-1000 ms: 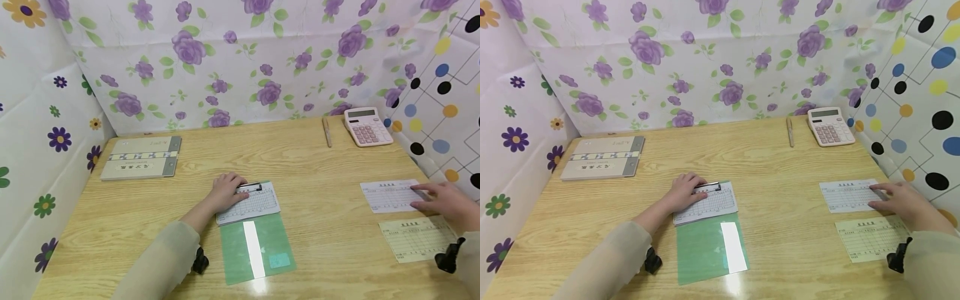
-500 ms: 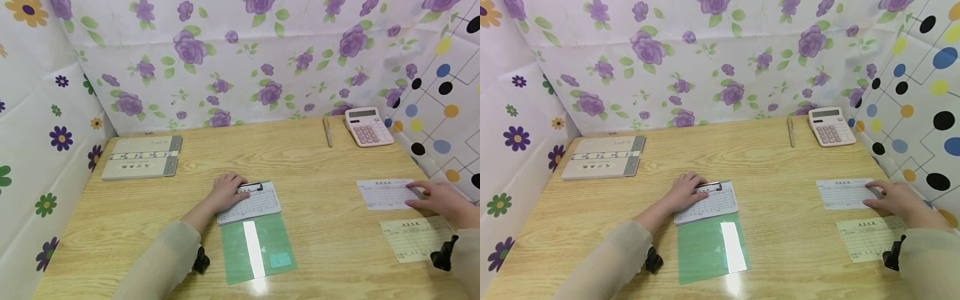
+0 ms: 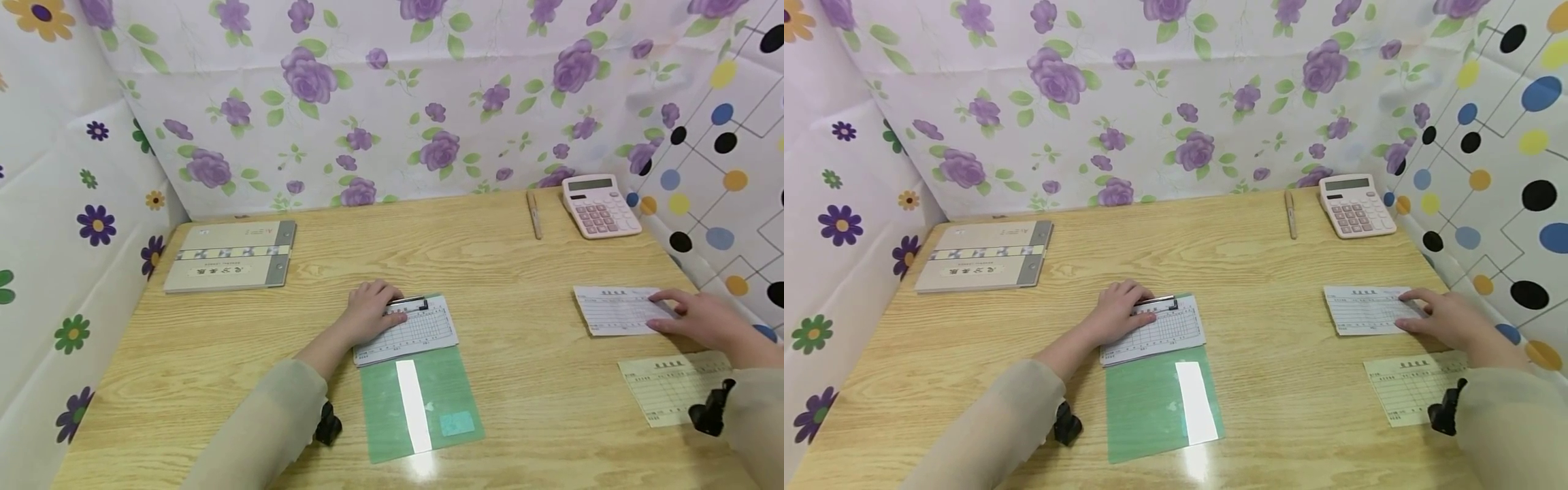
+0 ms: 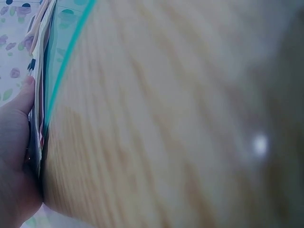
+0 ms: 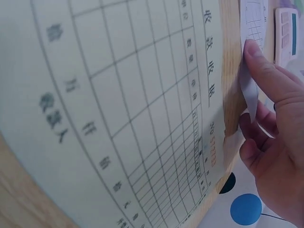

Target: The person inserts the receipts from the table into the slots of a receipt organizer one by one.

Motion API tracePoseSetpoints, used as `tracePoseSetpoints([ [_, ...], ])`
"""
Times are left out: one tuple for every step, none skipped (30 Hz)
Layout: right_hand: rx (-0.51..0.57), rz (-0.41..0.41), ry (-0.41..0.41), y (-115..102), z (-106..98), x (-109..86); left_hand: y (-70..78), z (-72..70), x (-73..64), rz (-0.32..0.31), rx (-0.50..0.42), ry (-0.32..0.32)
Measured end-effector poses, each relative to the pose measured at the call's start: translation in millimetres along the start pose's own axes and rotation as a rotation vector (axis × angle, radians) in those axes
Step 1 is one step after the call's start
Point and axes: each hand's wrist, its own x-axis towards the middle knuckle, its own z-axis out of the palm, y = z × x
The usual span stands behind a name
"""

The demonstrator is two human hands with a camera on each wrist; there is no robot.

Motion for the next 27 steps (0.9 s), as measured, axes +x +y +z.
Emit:
tracePoseSetpoints([
  [0.008,0.000,-0.007,-0.8,-0.6,0.4,0.0,-0.3,-0.1,0.001,-0.002,0.001],
  [0.015,0.001,-0.014,-1.4,-1.1,0.7,-0.1,-0.4,-0.1,0.002,-0.002,0.001],
  [0.026,0.003,-0.023,-1.9,-1.4,1.0,-0.2,-0.6,-0.2,0.002,-0.001,0.000],
  [0.034,0.007,-0.029,-2.3,-1.6,1.1,-0.1,-0.7,-0.3,0.001,0.001,-0.002],
  [0.042,0.011,-0.036,-2.8,-1.7,1.1,-0.2,-0.6,-0.2,0.002,0.003,-0.002],
  [0.050,0.016,-0.041,-3.2,-1.8,1.0,-0.3,-0.5,-0.2,0.002,0.006,-0.004],
  [0.057,0.022,-0.046,-3.6,-1.8,0.9,-0.4,-0.3,-0.1,0.002,0.008,-0.003],
  [0.063,0.028,-0.048,-4.1,-1.9,0.7,-0.5,-0.2,0.0,0.001,0.010,-0.006],
  [0.068,0.033,-0.049,-4.7,-1.9,0.5,-0.4,-0.2,0.1,0.001,0.012,-0.007],
  [0.073,0.037,-0.048,-5.5,-1.9,0.4,-0.5,-0.1,0.1,0.000,0.012,-0.007],
  [0.076,0.042,-0.047,-6.5,-1.9,0.1,-0.6,0.1,0.2,0.000,0.013,-0.005],
  [0.080,0.048,-0.046,-7.5,-2.0,-0.1,-0.7,0.2,0.2,0.000,0.013,-0.004],
  [0.085,0.051,-0.046,-8.0,-1.8,0.0,-0.6,0.2,0.3,-0.001,0.013,-0.002],
  [0.093,0.056,-0.048,-8.7,-1.6,0.3,-0.5,0.0,0.3,-0.001,0.013,-0.003],
  [0.104,0.060,-0.051,-9.6,-1.6,0.6,-0.5,0.1,0.3,-0.001,0.013,-0.001],
  [0.117,0.062,-0.057,-10.5,-1.8,0.7,-0.4,-0.1,0.2,0.000,0.013,0.000],
  [0.128,0.064,-0.064,-11.4,-2.1,0.9,-0.3,-0.3,0.1,0.001,0.014,0.000],
  [0.145,0.066,-0.073,-12.4,-2.6,1.2,-0.2,-0.6,-0.1,0.003,0.015,-0.002],
  [0.166,0.065,-0.081,-13.6,-3.0,1.6,-0.1,-0.7,-0.2,0.004,0.014,-0.002],
  [0.189,0.065,-0.088,-15.4,-3.7,1.9,0.0,-0.8,-0.3,0.005,0.015,-0.002],
  [0.211,0.061,-0.094,-17.4,-4.5,2.0,-0.1,-0.9,-0.4,0.006,0.014,-0.002],
  [0.235,0.057,-0.098,-19.3,-5.0,2.3,0.0,-1.0,-0.4,0.007,0.013,-0.003],
  [0.260,0.055,-0.100,-21.4,-5.4,2.8,-0.2,-0.9,-0.4,0.006,0.013,-0.004],
  [0.289,0.053,-0.103,-23.4,-5.7,3.4,-0.2,-0.9,-0.4,0.006,0.011,-0.004],
  [0.315,0.049,-0.104,-25.0,-5.7,4.1,-0.3,-0.7,-0.4,0.005,0.010,-0.003],
  [0.332,0.045,-0.098,-26.6,-5.5,4.7,-0.4,-0.6,-0.3,0.004,0.009,-0.003],
  [0.348,0.038,-0.095,-28.6,-5.2,5.3,-0.4,-0.5,-0.4,0.004,0.007,-0.002],
])
